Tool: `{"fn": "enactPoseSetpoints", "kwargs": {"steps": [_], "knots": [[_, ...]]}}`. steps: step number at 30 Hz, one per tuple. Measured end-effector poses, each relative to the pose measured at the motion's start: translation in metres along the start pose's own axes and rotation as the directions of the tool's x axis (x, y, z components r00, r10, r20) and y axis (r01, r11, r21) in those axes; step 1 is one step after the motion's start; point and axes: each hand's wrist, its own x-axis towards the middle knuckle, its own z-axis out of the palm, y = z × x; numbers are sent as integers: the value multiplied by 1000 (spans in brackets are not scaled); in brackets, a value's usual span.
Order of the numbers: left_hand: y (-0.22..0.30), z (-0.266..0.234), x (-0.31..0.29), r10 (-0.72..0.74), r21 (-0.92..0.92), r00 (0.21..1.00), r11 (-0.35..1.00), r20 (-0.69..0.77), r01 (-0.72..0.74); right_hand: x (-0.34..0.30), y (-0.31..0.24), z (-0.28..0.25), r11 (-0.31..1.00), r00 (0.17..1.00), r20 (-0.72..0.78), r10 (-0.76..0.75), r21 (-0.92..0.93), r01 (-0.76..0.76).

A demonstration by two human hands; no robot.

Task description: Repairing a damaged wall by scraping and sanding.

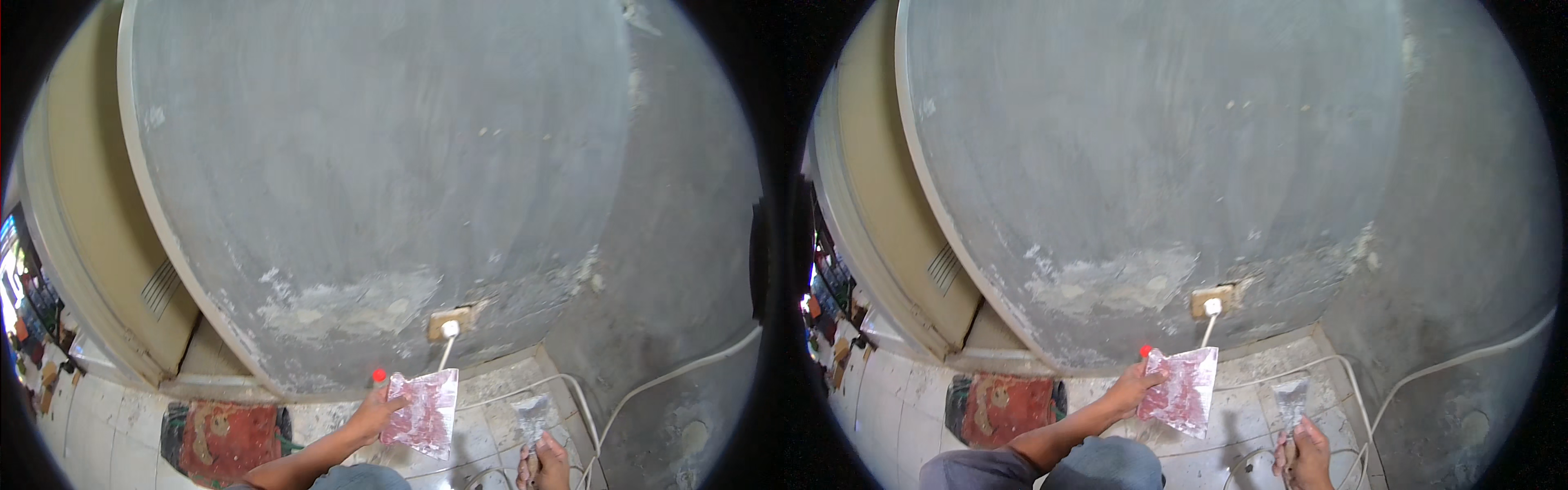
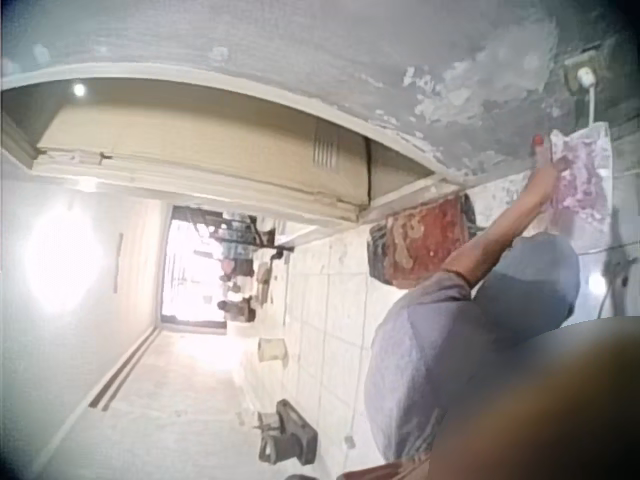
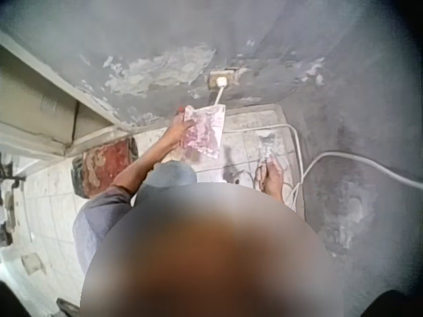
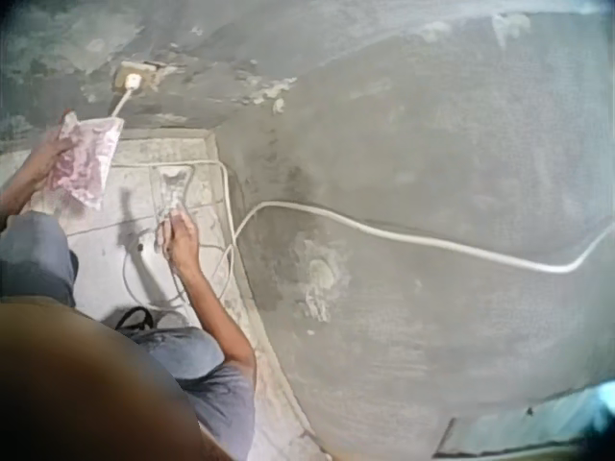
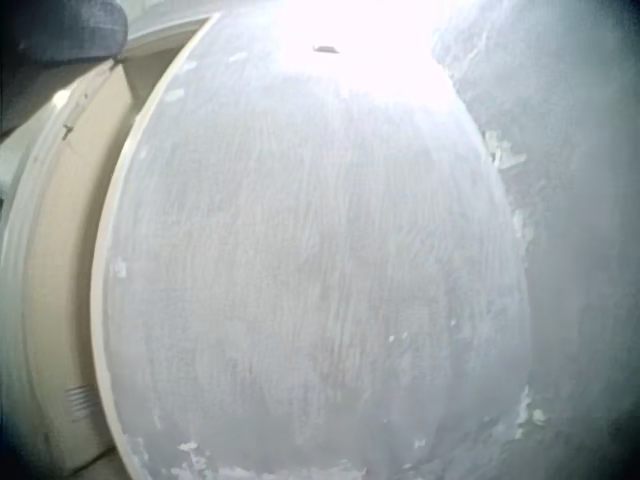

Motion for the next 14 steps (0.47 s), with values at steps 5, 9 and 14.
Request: {"fn": "enactPoseSetpoints", "kwargs": {"steps": [5,9,14], "knots": [[72,48,4,-13,18,997,1000,80,11,-6,-3,7,994,1000,27,10,109,-12],[114,82,-7,-13,-59,981,998,193,25,-4,-8,4,994,997,80,-23,111,14],[115,99,-21,-63,-123,958,987,281,101,12,-6,-3,954,992,110,-59,299,24]]}}
